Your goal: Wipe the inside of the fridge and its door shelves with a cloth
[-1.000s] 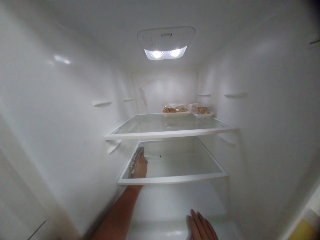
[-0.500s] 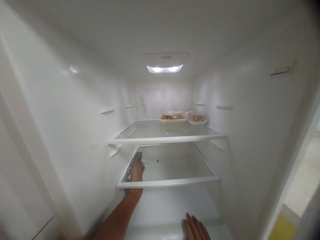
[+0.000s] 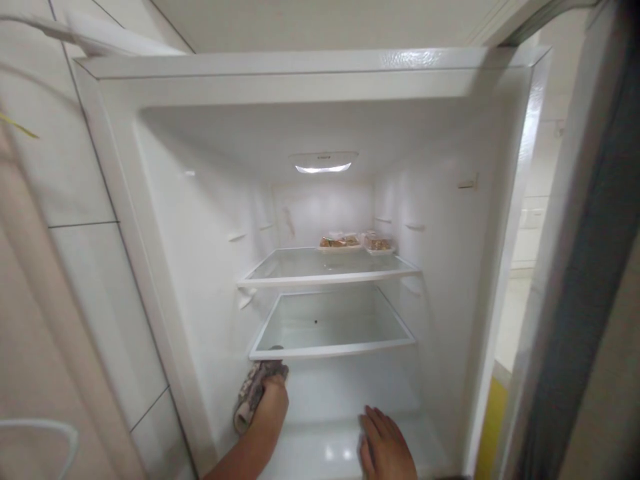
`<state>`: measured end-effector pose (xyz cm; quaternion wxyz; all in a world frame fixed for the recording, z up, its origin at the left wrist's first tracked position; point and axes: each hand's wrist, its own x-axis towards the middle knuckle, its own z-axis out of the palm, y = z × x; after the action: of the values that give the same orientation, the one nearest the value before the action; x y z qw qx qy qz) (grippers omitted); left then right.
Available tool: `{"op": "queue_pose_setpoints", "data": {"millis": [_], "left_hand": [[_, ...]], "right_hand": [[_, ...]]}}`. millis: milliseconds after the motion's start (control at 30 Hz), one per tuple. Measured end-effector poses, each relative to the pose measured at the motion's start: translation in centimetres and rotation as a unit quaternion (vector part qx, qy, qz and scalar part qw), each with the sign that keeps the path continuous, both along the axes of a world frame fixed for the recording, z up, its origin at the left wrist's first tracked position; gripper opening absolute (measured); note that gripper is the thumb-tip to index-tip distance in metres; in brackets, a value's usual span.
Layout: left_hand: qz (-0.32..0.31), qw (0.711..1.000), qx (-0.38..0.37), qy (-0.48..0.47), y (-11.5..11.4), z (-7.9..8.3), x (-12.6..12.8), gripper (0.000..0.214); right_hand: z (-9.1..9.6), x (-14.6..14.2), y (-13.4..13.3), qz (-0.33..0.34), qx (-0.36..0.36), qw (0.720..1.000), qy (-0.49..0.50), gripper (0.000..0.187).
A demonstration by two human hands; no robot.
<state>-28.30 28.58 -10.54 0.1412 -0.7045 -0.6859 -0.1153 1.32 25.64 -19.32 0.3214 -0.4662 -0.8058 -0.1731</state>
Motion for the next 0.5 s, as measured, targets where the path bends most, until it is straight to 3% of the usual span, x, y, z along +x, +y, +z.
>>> {"op": "queue_pose_setpoints", "data": {"millis": [133,233,300,400,467,500], "left_hand": [[0.031,0.997,-0.057,0.034,-3.0,1.5,0.5,0.035],[0.041,0.995,-0.089,0.027,-5.3,3.4,0.6,0.046],[0.039,0.993,-0.107,0.003,-6.8,4.9,0.5,0.046],[0.027,0.990,-0.122,-0.061,-8.2,7.2,0.3,0.046],[0.010,0.974,-0.122,-0.188,-8.5,8.2,0.2,0.047],[0.002,0.948,-0.124,-0.293,-8.5,8.3,0.2,0.045]], "right_hand": [[1.1,0.0,-0.3,0.014,-0.131,0.985,0.110,0.041],[2.3,-0.4,0.1,0.005,-0.168,0.964,0.207,0.045],[4.2,-0.5,0.5,0.000,-0.145,0.953,0.266,0.046],[8.6,-0.3,1.1,0.006,-0.084,0.942,0.325,0.045],[11.9,-0.1,1.8,0.012,-0.044,0.938,0.344,0.044],[13.4,0.0,2.3,0.010,-0.027,0.937,0.347,0.043]]}}
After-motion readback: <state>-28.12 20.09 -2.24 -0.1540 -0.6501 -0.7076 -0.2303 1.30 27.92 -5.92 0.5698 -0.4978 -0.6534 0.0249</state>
